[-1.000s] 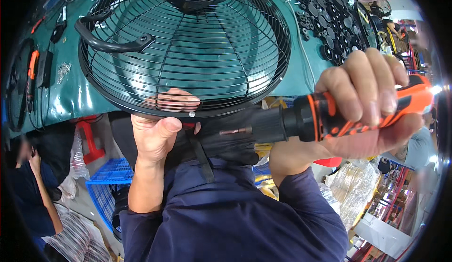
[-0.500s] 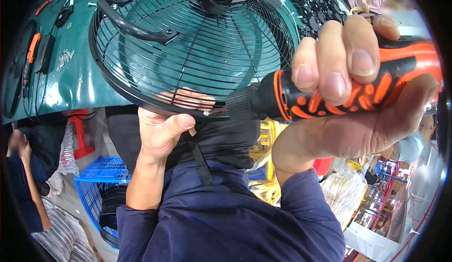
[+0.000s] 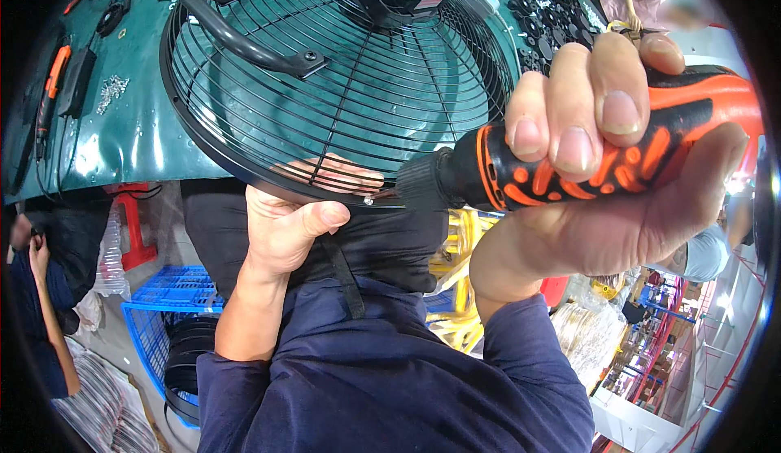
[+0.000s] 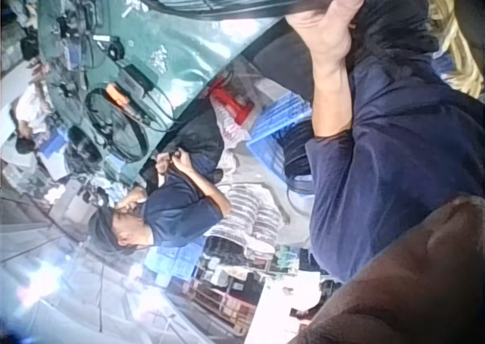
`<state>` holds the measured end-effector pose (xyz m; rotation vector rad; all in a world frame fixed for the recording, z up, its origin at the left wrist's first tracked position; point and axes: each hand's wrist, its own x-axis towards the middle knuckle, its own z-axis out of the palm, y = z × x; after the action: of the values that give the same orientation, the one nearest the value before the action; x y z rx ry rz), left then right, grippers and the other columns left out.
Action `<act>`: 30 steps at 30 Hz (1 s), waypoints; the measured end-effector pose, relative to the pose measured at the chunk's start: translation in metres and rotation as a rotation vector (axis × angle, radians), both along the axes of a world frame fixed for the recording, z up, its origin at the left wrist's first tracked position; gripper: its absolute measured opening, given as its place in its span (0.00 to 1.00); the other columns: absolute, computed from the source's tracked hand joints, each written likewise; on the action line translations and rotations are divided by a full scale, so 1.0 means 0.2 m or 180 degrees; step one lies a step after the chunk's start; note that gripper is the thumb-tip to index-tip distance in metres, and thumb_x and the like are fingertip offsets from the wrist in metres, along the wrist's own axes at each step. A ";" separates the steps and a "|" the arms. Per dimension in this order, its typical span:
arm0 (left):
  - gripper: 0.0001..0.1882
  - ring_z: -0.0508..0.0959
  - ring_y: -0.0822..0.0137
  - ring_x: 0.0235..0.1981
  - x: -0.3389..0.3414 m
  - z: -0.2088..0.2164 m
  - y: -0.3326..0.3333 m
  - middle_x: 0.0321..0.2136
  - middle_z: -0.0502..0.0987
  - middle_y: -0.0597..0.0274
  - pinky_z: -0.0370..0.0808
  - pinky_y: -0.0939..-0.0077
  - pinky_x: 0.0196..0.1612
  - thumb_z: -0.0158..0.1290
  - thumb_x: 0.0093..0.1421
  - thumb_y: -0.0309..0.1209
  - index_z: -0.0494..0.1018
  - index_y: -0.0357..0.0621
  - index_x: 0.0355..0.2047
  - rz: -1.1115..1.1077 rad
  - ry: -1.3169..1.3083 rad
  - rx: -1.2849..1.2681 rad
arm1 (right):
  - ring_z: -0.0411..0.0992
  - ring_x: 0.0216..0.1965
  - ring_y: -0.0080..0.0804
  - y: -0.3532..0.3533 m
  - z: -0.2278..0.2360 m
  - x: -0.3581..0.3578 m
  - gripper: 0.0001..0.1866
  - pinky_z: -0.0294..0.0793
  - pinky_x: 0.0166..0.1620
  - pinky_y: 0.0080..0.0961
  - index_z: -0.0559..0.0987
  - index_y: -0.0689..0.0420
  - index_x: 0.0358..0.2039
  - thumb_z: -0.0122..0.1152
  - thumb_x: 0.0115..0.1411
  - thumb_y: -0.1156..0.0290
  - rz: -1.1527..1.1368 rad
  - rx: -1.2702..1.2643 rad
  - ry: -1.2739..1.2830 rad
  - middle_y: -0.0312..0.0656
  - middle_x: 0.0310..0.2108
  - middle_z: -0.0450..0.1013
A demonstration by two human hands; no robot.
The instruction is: Assembling the metal grill and components of an industrial electric fan.
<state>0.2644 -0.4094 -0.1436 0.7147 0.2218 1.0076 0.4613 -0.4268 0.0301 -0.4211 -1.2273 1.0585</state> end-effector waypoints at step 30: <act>0.18 0.82 0.51 0.45 0.02 -0.01 -0.06 0.42 0.81 0.39 0.78 0.57 0.51 0.67 0.52 0.22 0.78 0.28 0.43 -0.0139 -0.0193 -0.0182 | 0.67 0.24 0.30 -0.01 -0.04 -0.09 0.18 0.73 0.32 0.36 0.68 0.64 0.50 0.41 0.72 0.63 -0.0676 -0.0253 -0.0225 0.38 0.33 0.68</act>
<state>0.2675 -0.4206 -0.1459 0.6337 0.1809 0.9762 0.4439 -0.4281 0.0224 -0.6407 -1.1768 0.9184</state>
